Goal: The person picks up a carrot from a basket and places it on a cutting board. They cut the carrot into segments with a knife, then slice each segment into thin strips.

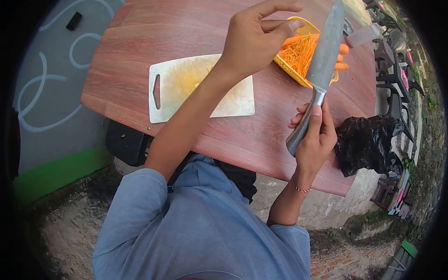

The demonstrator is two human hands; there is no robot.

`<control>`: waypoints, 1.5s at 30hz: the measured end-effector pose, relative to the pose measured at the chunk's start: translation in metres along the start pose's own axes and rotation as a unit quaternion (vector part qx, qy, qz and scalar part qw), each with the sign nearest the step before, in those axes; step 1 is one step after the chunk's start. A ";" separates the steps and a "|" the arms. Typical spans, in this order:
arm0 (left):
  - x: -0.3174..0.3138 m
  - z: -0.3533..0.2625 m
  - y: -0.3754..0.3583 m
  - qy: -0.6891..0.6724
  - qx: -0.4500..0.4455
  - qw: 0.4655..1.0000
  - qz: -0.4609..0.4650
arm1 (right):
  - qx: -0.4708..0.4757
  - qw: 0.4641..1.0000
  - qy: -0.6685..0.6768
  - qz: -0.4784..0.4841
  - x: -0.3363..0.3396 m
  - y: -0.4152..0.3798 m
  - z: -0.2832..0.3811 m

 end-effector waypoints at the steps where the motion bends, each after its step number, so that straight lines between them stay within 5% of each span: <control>1: 0.020 -0.010 -0.006 -0.019 0.035 0.999 -0.015 | -0.006 0.999 0.013 0.035 -0.006 -0.010 -0.004; 5: 0.113 -0.057 -0.051 0.025 0.114 0.988 -0.105 | -0.065 0.977 -0.021 0.200 -0.042 -0.059 -0.015; 8: 0.149 -0.040 -0.092 -0.001 0.168 0.971 -0.168 | -0.095 0.967 -0.043 0.233 -0.060 -0.079 -0.020; 17: 0.118 -0.009 -0.107 0.002 0.242 0.962 -0.130 | -0.108 0.959 -0.125 0.230 -0.081 -0.113 -0.011; 29: 0.115 -0.008 -0.108 -0.044 0.223 0.963 -0.146 | -0.147 0.951 -0.001 0.270 -0.111 -0.134 -0.015; 35: 0.071 -0.026 -0.069 -0.017 0.136 0.990 -0.046 | -0.086 0.973 0.041 0.212 -0.089 -0.120 0.000; 37: 0.026 -0.039 -0.044 0.003 0.107 0.993 0.058 | -0.046 0.983 0.039 0.176 -0.073 -0.107 0.010; 40: -0.036 -0.035 -0.017 0.076 -0.138 0.948 0.275 | -0.026 0.995 0.032 0.091 -0.037 -0.081 0.023; 43: -0.066 0.017 -0.006 0.119 -0.156 0.918 0.343 | -0.047 0.997 0.059 0.008 0.003 -0.063 0.024; 45: -0.062 0.023 -0.009 0.193 -0.157 0.929 0.275 | -0.045 0.998 0.021 -0.048 0.026 -0.057 0.018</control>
Point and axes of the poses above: each hand's wrist, its own y-axis towards the middle knuckle, its own x-axis out of the back of the hand, z = x × y, the point moved 6 cm from there along y, towards the middle knuckle, and after that the axes turned 14 degrees about -y, right-handed, at the moved point
